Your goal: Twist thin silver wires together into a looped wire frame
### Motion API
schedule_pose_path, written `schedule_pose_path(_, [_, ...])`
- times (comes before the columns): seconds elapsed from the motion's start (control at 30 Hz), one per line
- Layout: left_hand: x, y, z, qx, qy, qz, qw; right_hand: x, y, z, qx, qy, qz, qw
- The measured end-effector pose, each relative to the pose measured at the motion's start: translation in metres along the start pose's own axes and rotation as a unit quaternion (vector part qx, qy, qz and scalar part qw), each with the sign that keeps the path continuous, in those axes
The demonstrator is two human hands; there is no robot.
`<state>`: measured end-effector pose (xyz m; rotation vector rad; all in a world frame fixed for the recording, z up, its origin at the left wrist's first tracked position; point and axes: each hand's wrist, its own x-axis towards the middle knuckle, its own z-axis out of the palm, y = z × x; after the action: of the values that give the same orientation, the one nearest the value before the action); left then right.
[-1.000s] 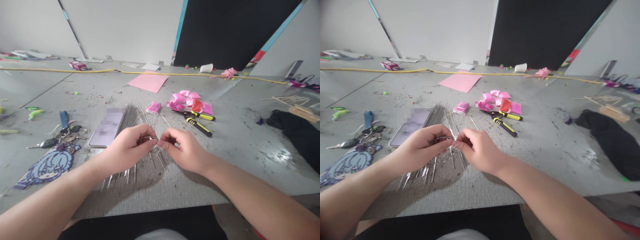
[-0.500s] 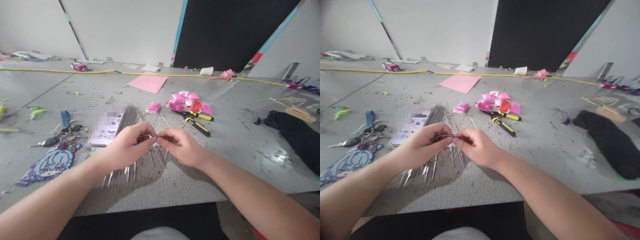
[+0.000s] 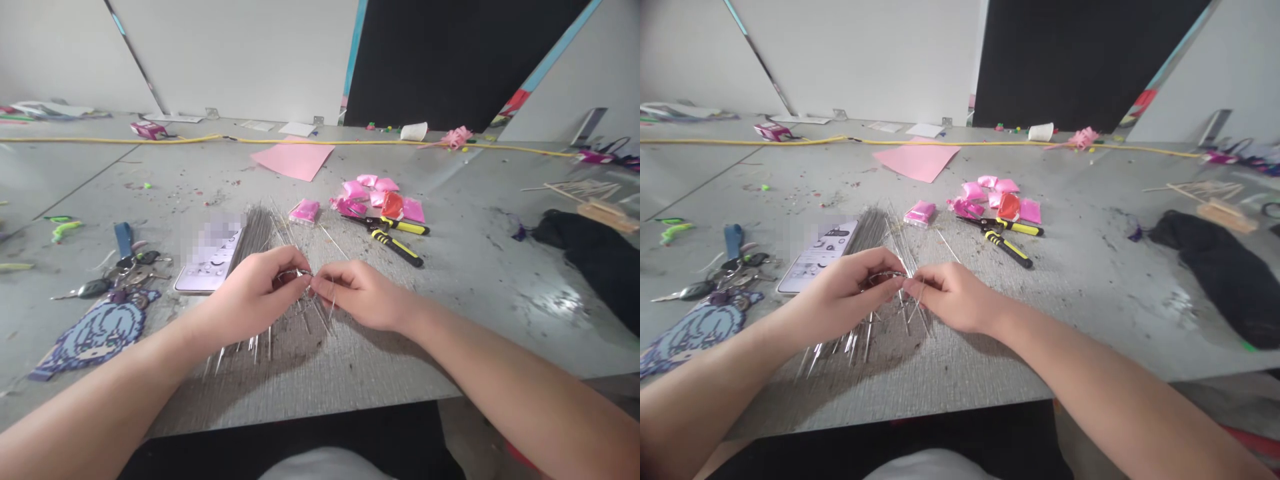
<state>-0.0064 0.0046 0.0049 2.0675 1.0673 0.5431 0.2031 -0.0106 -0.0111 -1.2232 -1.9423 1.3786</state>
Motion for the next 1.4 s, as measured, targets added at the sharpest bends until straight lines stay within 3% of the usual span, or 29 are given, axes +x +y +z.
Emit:
schedule_pose_path(0.7, [-0.0021,0.0079,-0.0015,0.018,0.031,0.017,0.999,-0.0002,-0.0025,-0.0006,-0.058,0.020,-0.030,0.998])
schedule_pose_path(1.4, [-0.0021,0.0066,-0.0018,0.079,0.020,0.044,0.996,-0.0010,-0.0013,0.0019,-0.113,0.021,-0.061,0.991])
